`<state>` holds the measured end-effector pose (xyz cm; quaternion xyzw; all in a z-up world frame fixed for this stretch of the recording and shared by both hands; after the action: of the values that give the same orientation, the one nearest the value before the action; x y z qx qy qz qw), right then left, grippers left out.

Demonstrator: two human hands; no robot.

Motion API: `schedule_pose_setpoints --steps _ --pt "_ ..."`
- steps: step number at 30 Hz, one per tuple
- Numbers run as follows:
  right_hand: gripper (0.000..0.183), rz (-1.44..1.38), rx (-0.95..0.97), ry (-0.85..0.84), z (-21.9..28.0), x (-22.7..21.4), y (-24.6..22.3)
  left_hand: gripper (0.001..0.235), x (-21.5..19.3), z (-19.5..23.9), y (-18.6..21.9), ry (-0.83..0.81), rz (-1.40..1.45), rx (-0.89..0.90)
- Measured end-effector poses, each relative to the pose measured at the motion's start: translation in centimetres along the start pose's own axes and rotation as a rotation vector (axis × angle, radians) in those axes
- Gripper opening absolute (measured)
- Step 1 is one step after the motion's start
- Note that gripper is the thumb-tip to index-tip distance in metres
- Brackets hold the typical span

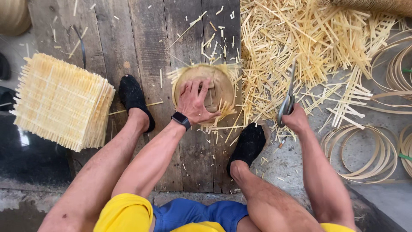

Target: The person weaves a circular bamboo mat by placing a bamboo ring onto a pre-woven square mat, then uses shears to trim the excess bamboo strips around the ring. The person repeats this process multiple times, stacking the finished circular mats.

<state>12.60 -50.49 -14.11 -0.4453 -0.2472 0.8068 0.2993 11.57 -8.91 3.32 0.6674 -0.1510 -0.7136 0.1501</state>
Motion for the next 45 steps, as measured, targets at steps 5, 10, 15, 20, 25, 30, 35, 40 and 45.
schedule_pose_setpoints --steps 5,10,15,20,25,30,35,40,45 --pt "0.041 -0.071 0.090 0.179 6.8 0.8 -3.5 0.130 2.9 0.0 -0.1 -0.063 0.028 -0.096" --pt "0.049 0.127 -0.057 0.062 7.0 0.6 -9.5 0.125 3.1 -0.6 -0.7 -0.159 -0.035 0.178" --pt "0.066 0.351 -0.416 0.016 5.7 -0.1 -16.0 0.144 2.4 0.2 0.5 0.054 -0.415 0.120" --pt "0.066 0.780 -0.510 0.016 2.4 1.6 -19.9 0.112 5.0 1.3 0.9 -0.052 0.020 -0.642" --pt "0.056 0.904 -0.395 -0.134 -0.3 3.3 -16.8 0.102 5.8 1.7 2.3 -0.071 -0.019 -0.592" --pt "0.031 0.871 -0.479 -0.090 -0.5 2.9 -14.9 0.104 4.8 1.2 2.5 -0.100 -0.042 -0.402" --pt "0.044 1.000 -0.714 0.244 0.2 2.2 -17.0 0.104 4.6 1.1 3.3 -0.208 -0.062 -0.248" --pt "0.032 0.897 -0.460 -0.121 -0.8 2.8 -14.2 0.099 4.1 1.1 3.0 -0.285 -0.036 -0.170" --pt "0.058 1.085 -0.759 0.233 -0.6 2.4 -16.0 0.097 4.0 0.9 3.7 -0.277 -0.072 -0.021"
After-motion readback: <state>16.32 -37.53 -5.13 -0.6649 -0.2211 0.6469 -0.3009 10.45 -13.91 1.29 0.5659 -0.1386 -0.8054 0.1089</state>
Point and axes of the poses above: each hand's wrist, its own z-axis away from the middle knuckle, its own x-axis out of the palm, y = z × x, the point moved 7 cm from there along -z, towards the middle knuckle, and after that the axes turned 13 degrees about -x, right-handed, at the moved point
